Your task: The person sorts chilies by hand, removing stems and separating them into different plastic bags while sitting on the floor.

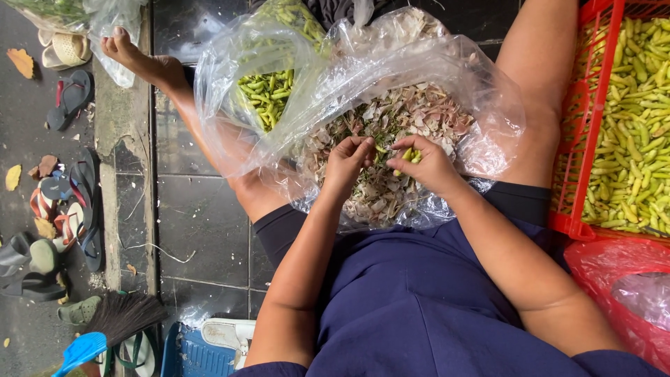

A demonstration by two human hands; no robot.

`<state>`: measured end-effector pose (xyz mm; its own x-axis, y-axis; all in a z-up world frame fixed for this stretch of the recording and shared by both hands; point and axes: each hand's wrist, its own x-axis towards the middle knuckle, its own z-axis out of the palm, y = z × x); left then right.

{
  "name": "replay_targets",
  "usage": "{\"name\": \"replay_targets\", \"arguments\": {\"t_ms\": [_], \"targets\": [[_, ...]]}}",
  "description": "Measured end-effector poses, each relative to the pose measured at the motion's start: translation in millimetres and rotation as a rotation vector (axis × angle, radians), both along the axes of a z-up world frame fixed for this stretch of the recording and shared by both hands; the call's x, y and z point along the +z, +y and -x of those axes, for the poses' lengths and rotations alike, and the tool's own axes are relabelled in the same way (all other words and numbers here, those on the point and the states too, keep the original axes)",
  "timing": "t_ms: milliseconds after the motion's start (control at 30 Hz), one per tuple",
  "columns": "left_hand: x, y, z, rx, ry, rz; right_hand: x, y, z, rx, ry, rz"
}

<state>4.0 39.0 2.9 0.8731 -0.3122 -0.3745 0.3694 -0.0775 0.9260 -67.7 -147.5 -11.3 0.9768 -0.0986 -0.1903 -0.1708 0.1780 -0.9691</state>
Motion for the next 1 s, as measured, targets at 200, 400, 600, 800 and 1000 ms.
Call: {"name": "replay_targets", "arguments": {"t_ms": [200, 400, 600, 800, 1000], "targets": [[-13, -8, 8, 0.088, 0.13, 0.181, -13, 9, -2, -0.085, -0.113, 0.194], [-41, -4, 3, -0.006, 0.131, 0.361, -2, 2, -5, -0.114, 0.164, -0.412], [-3, 5, -3, 0.021, 0.151, 0.503, -13, -24, -18, -0.016, 0.184, -0.742], [-76, 18, -2, -0.402, -0.543, -0.879, 2, -34, -21, -0.087, 0.145, -0.917], [-56, -12, 7, -0.505, -0.745, -1.118, 16, -31, -17, -0.067, 0.129, -0.868]]}}
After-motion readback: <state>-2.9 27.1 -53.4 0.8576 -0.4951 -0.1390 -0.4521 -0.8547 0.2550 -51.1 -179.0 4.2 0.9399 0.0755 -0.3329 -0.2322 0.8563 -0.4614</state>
